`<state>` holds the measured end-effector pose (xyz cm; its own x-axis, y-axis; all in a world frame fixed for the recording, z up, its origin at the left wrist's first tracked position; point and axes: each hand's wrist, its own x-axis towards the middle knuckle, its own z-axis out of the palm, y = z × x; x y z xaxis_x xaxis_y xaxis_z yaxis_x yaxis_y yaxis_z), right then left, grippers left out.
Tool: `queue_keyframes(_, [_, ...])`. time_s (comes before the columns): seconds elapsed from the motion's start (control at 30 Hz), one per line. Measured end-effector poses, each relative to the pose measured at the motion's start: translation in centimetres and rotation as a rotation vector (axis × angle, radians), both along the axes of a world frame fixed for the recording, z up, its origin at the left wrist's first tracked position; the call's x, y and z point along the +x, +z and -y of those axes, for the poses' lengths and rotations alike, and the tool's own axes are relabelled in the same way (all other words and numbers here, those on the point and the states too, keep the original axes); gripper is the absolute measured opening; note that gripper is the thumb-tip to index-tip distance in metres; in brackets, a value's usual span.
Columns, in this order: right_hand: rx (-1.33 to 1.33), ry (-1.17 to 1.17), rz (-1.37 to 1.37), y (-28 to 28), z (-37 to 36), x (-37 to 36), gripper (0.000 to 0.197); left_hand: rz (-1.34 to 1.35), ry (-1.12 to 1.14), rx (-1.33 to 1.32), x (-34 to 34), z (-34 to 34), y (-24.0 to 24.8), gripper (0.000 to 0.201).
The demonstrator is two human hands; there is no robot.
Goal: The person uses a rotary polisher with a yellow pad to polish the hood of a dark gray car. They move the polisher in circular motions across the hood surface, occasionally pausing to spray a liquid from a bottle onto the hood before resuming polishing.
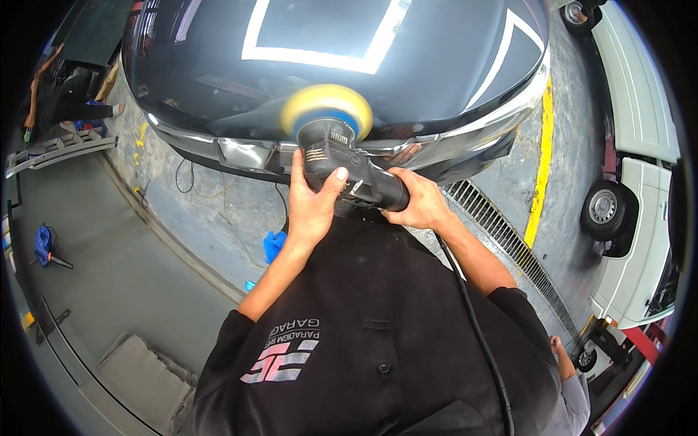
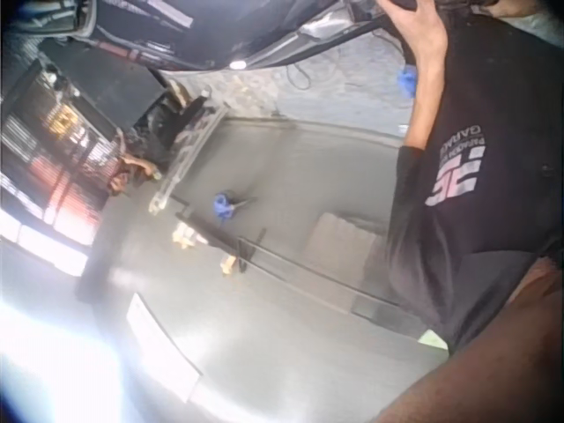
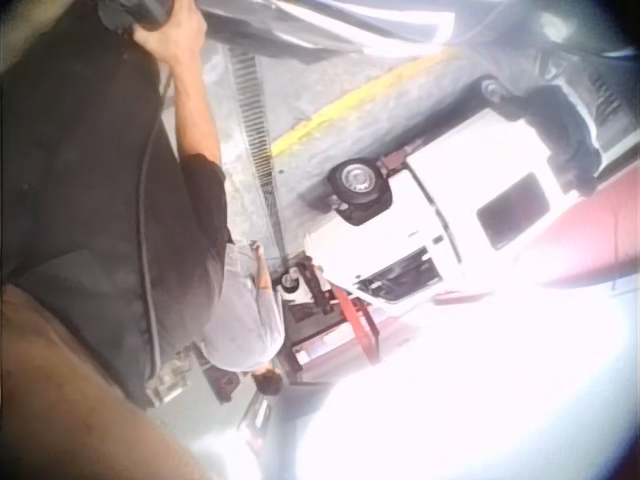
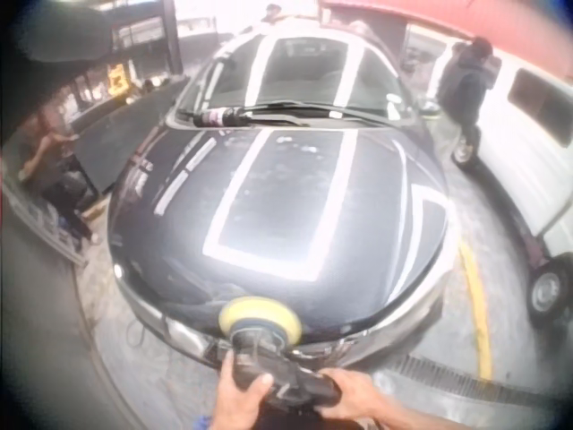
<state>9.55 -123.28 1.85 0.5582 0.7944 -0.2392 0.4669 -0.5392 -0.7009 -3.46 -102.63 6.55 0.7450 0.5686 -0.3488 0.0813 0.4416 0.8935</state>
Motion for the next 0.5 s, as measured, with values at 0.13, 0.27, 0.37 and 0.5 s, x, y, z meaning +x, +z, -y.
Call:
queue_keyframes(0.13, [-0.008, -0.009, -0.012, -1.0, 3.3, 1.5, 0.082, 0.011, -0.088, 0.079, 1.4, 2.6, -1.3, 0.11])
queue_keyframes(0.27, [-0.007, -0.059, -0.106, -0.8, 6.0, 3.0, 0.08, -0.083, -0.203, 0.172, 3.2, 5.6, -0.6, 0.112])
queue_keyframes(0.37, [0.019, -0.083, -0.109, -1.3, 8.5, 3.8, 0.083, -0.117, -0.275, 0.224, 5.1, 7.8, 0.8, 0.119])
queue_keyframes(0.5, [0.033, -0.149, -0.187, -1.3, 11.2, 4.7, 0.082, -0.146, -0.405, 0.262, 7.5, 9.6, 1.0, 0.126])
